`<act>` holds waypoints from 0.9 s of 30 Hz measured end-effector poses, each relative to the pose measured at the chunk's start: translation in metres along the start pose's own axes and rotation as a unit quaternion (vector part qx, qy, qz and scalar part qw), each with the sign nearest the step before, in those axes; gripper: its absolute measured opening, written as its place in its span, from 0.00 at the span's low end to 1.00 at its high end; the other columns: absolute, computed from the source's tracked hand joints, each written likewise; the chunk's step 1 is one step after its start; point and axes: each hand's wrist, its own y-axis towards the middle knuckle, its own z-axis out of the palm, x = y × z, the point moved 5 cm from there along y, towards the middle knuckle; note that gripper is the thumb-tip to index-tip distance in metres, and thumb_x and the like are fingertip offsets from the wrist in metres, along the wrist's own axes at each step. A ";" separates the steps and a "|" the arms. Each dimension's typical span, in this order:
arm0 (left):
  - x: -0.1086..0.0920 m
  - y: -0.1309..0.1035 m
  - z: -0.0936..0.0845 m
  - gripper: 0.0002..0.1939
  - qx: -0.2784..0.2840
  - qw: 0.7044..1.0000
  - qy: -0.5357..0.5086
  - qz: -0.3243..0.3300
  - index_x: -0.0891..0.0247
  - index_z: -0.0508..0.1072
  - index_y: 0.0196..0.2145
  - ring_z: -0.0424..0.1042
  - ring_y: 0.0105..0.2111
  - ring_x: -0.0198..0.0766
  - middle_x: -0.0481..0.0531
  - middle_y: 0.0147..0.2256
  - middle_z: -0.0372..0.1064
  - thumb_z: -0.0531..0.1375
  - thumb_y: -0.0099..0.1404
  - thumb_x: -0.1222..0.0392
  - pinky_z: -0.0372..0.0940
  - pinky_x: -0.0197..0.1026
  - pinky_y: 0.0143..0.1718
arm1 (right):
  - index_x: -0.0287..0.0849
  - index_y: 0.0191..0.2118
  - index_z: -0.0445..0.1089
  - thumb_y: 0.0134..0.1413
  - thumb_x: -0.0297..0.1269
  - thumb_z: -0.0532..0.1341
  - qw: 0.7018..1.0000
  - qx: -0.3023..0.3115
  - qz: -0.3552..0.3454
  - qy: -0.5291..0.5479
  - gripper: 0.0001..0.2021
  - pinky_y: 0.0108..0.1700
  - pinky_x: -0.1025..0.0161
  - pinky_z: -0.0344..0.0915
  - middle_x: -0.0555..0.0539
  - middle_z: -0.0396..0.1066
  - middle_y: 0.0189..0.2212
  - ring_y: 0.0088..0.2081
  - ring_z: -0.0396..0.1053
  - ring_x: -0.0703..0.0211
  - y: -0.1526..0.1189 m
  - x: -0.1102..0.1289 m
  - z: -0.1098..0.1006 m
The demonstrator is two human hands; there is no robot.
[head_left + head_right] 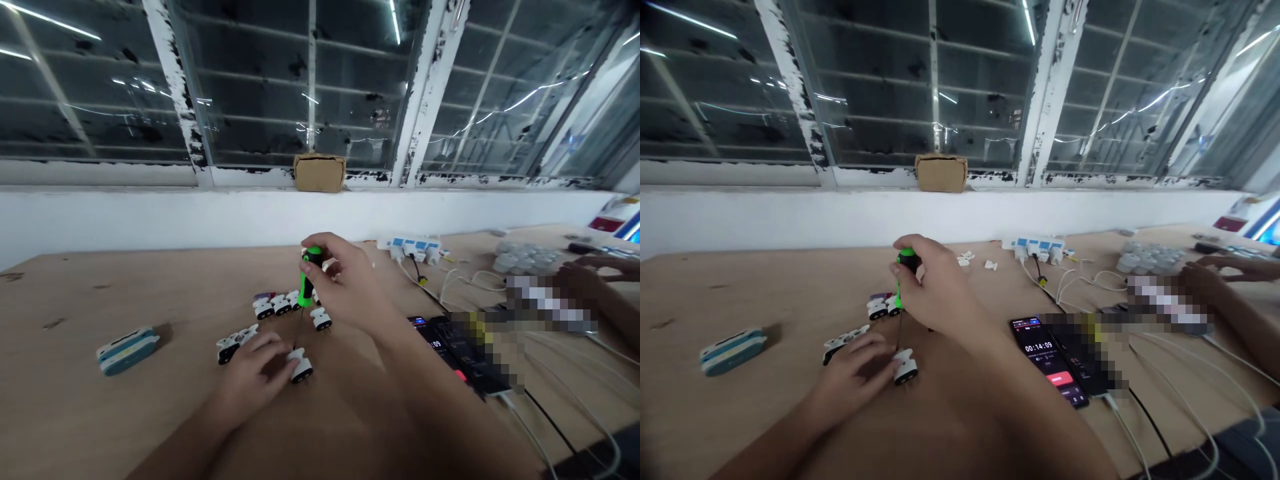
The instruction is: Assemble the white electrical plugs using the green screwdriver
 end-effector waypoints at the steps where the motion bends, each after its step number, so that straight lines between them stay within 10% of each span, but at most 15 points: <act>1: 0.000 0.000 -0.001 0.03 -0.010 1.000 0.005 0.006 0.59 0.78 0.38 0.75 0.32 0.35 0.49 0.33 0.75 0.64 0.72 0.60 0.69 0.35 0.34 | 0.46 0.50 0.72 0.63 0.34 0.62 1.000 -0.002 0.001 0.003 0.10 0.47 0.57 0.73 0.48 0.78 0.40 0.43 0.76 0.57 0.000 0.000 0.000; 17: 0.001 -0.004 -0.001 0.07 -0.015 1.000 0.000 0.025 0.59 0.77 0.37 0.75 0.31 0.34 0.48 0.33 0.74 0.61 0.73 0.65 0.69 0.34 0.34 | 0.46 0.48 0.73 0.61 0.39 0.64 0.996 -0.054 0.062 0.046 0.11 0.33 0.64 0.68 0.49 0.78 0.37 0.33 0.73 0.61 0.003 -0.006 -0.007; 27: 0.009 -0.002 -0.008 0.14 0.066 0.992 0.109 -0.011 0.58 0.80 0.40 0.75 0.37 0.42 0.54 0.38 0.75 0.53 0.75 0.62 0.71 0.43 0.40 | 0.41 0.49 0.79 0.65 0.43 0.56 0.974 -0.018 0.202 -0.097 0.17 0.43 0.57 0.76 0.45 0.81 0.37 0.39 0.79 0.53 -0.027 -0.106 -0.018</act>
